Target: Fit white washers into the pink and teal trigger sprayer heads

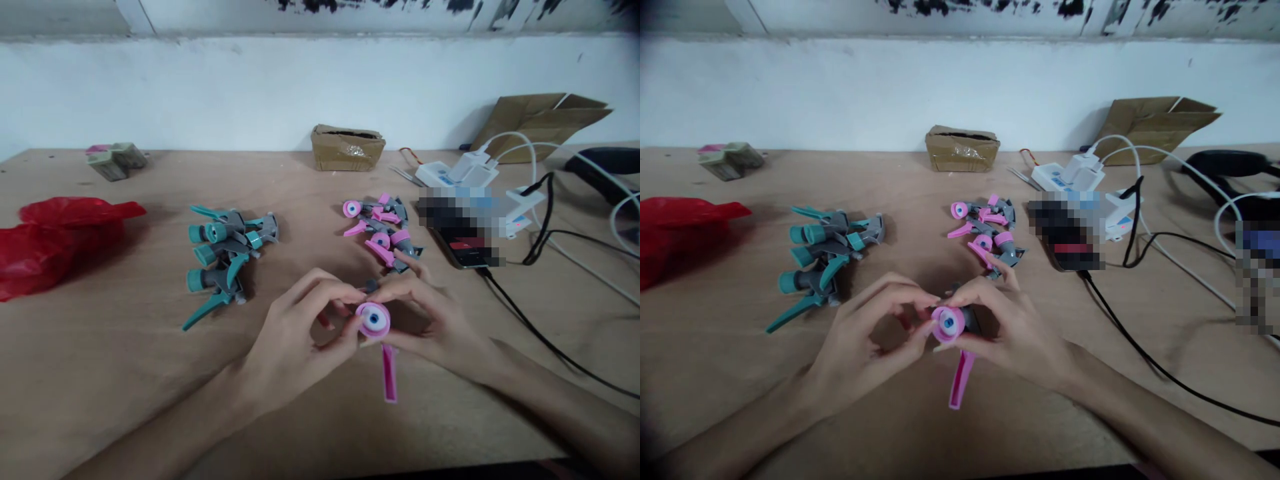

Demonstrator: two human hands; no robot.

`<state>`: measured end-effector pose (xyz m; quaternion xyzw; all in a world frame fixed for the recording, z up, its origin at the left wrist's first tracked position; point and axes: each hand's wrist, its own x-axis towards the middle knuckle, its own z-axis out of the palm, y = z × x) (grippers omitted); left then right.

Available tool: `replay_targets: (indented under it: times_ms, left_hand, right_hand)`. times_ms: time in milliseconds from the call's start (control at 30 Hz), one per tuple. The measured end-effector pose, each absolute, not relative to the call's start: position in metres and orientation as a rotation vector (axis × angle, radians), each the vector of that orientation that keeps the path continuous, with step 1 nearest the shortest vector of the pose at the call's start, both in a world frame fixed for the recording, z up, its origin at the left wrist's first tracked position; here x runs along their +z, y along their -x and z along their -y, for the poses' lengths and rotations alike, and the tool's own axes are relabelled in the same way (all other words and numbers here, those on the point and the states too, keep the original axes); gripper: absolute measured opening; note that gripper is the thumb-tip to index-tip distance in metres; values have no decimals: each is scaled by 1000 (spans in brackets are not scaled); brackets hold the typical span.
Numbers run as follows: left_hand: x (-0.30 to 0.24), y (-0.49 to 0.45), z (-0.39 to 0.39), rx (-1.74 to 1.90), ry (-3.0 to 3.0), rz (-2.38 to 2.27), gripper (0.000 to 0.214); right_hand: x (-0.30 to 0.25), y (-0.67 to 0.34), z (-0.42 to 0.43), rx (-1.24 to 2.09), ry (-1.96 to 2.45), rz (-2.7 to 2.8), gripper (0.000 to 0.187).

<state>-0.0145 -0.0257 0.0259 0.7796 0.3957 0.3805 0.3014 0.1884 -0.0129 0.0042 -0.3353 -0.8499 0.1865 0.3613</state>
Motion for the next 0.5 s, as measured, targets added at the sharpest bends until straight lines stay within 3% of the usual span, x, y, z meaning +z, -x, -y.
replay_targets:
  times_ms: [200, 500]
  left_hand:
    - [22, 4, 25, 778, -1391, -991, 13]
    - [20, 2, 23, 787, -1218, -832, 14]
  right_hand:
    - [4, -181, 19, 9, 910, 2135, 17]
    - [2, -179, 34, -282, 875, 2156, 21]
